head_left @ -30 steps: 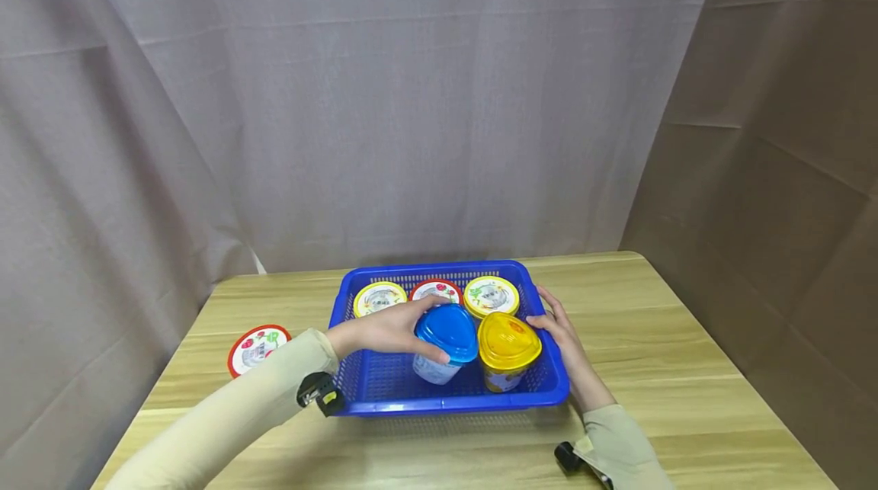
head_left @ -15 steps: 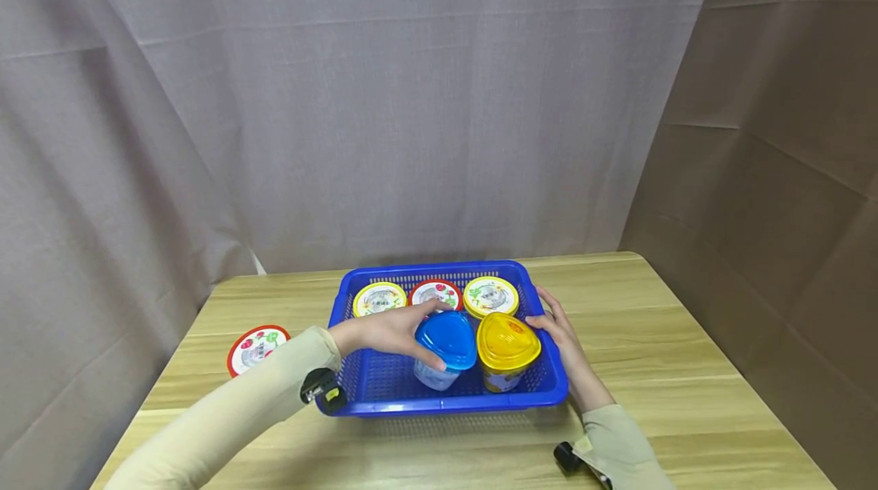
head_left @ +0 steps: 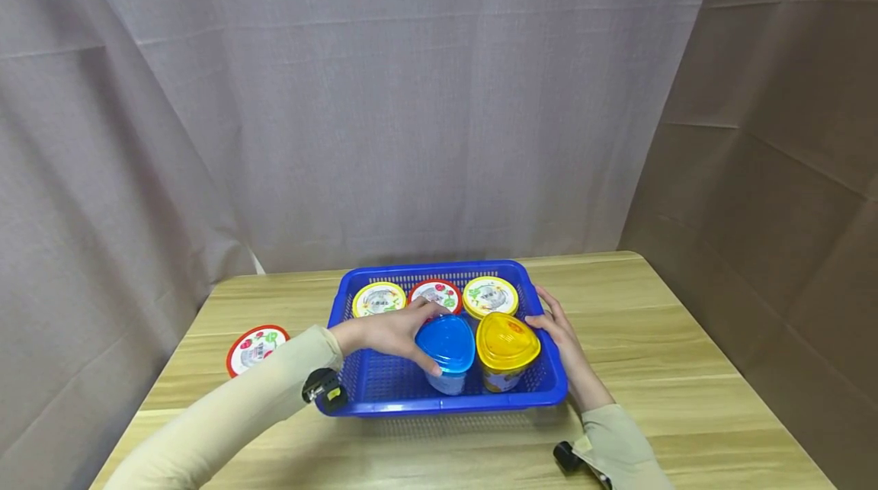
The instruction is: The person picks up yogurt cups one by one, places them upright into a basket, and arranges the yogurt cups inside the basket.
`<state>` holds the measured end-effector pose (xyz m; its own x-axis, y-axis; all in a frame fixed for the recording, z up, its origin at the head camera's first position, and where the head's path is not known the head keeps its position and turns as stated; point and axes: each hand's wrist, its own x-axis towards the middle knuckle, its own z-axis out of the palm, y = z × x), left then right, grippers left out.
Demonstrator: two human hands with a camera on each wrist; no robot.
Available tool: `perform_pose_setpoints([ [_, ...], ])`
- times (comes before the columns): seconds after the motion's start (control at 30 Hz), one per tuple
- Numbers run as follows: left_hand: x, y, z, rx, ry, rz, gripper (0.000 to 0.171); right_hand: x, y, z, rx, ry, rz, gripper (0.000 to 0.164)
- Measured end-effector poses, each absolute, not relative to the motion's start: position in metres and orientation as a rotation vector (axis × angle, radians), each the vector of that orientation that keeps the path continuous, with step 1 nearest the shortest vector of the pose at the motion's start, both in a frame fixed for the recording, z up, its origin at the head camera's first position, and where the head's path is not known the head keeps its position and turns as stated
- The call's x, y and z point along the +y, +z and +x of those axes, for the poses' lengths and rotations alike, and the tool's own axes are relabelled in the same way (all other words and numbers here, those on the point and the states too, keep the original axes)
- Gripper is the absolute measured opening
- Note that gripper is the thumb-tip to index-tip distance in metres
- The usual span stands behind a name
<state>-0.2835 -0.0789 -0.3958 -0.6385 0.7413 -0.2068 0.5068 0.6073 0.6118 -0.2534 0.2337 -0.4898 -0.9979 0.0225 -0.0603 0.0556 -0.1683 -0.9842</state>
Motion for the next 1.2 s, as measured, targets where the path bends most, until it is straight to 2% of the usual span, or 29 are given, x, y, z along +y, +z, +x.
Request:
perform_pose_setpoints([
  [0.83,-0.0822,-0.3957,-0.284,2.394,0.631,1.034,0.092,0.2344,-0.4931,-0.2558,2.001,-2.375,0.114,0.068],
  [1.2,-0.0802,-0.3943,-0.2841,2.338,0.632,1.002,0.1,0.2348,-0.4934,-0.2565,2.011,-2.381,0.104,0.068],
])
